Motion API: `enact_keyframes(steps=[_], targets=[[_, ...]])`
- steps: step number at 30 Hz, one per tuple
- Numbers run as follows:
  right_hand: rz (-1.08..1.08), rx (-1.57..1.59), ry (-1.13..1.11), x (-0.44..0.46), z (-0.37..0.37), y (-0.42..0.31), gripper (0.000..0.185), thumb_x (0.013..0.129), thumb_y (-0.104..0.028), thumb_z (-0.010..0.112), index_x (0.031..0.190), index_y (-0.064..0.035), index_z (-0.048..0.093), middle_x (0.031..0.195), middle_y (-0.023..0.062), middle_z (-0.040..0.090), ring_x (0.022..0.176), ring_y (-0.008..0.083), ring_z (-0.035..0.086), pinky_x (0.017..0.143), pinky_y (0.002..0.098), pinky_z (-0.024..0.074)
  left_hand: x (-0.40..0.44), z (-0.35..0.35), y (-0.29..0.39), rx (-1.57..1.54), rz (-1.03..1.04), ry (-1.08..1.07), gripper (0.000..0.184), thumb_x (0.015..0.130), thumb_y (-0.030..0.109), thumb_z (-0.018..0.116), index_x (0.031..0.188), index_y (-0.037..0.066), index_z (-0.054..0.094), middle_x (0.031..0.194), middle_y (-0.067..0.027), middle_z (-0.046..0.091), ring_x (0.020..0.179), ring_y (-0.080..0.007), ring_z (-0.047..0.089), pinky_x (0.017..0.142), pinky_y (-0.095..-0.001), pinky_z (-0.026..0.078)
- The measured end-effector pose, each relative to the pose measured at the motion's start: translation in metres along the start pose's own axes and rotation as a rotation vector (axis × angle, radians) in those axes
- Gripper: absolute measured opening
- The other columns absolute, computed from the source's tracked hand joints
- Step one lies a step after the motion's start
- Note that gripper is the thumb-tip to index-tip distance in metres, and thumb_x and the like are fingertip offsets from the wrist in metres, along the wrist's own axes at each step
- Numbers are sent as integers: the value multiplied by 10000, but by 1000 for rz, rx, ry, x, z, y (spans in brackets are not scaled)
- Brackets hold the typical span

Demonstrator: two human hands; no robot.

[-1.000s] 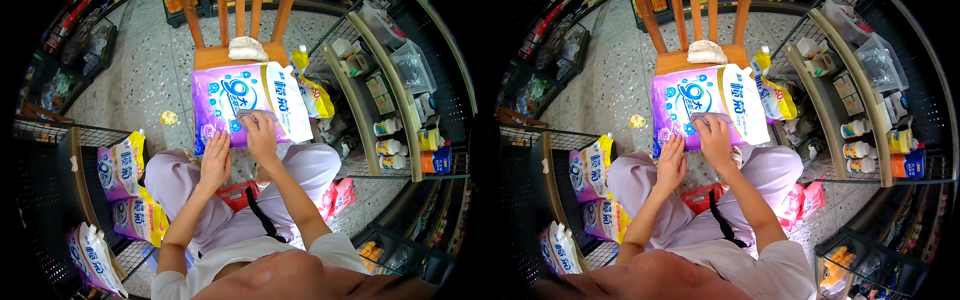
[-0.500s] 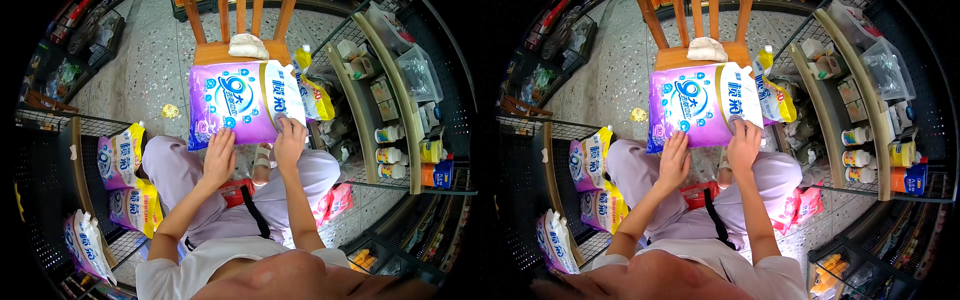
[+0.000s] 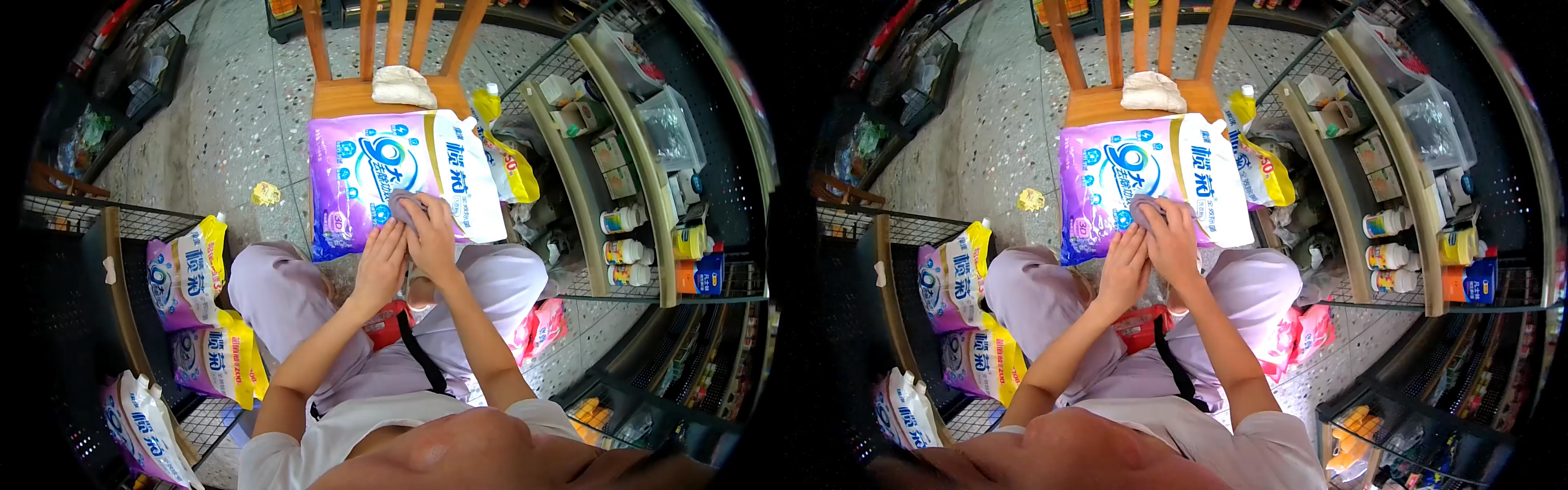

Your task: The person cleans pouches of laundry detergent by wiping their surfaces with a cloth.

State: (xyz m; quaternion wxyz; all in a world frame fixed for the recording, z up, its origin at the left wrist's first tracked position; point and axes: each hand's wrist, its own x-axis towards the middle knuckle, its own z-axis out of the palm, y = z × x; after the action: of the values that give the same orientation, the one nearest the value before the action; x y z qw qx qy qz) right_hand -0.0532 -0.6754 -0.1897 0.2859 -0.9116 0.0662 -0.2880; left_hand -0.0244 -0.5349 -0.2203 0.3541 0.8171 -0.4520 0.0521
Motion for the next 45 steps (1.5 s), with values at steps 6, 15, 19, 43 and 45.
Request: enact_keyframes(steps=[6,15,19,43,45], targets=[[42,-75,32,19,13,-3,387,751,24,625,1132,-41,645,1162,145,572,1040,361,522,892,431,442,2,-1,0,-21,-10,-4,436,814,41,610,1234,-65,557,1346,-207,515,1328,-362,438,1101,-515,322],[58,-189,24,55,30,4,374,771,50,612,1127,-55,651,1140,142,578,1039,348,530,883,421,443,3,-6,1,-27,-17,-33,469,820,48,591,1272,-70,540,1361,-196,508,1338,-333,431,1120,-476,312],[34,-232,30,71,39,15,385,772,41,619,1138,-74,649,1145,135,582,1042,346,539,881,421,447,4,-6,3,-15,-21,-19,490,821,54,586,1292,-67,527,1379,-188,501,1344,-326,427,1128,-469,306],[134,-398,-198,170,64,61,287,792,-97,596,1054,-117,714,1096,145,620,1019,363,576,868,459,486,0,-6,1,1,15,3,506,831,86,597,1312,-52,520,1381,-176,504,1348,-306,423,1139,-448,303],[201,-407,-293,181,61,60,279,793,-130,610,1048,-126,724,1121,157,624,1034,370,580,895,455,485,1,-7,1,1,18,10,505,832,85,596,1313,-50,521,1381,-172,505,1347,-301,425,1139,-446,305]])
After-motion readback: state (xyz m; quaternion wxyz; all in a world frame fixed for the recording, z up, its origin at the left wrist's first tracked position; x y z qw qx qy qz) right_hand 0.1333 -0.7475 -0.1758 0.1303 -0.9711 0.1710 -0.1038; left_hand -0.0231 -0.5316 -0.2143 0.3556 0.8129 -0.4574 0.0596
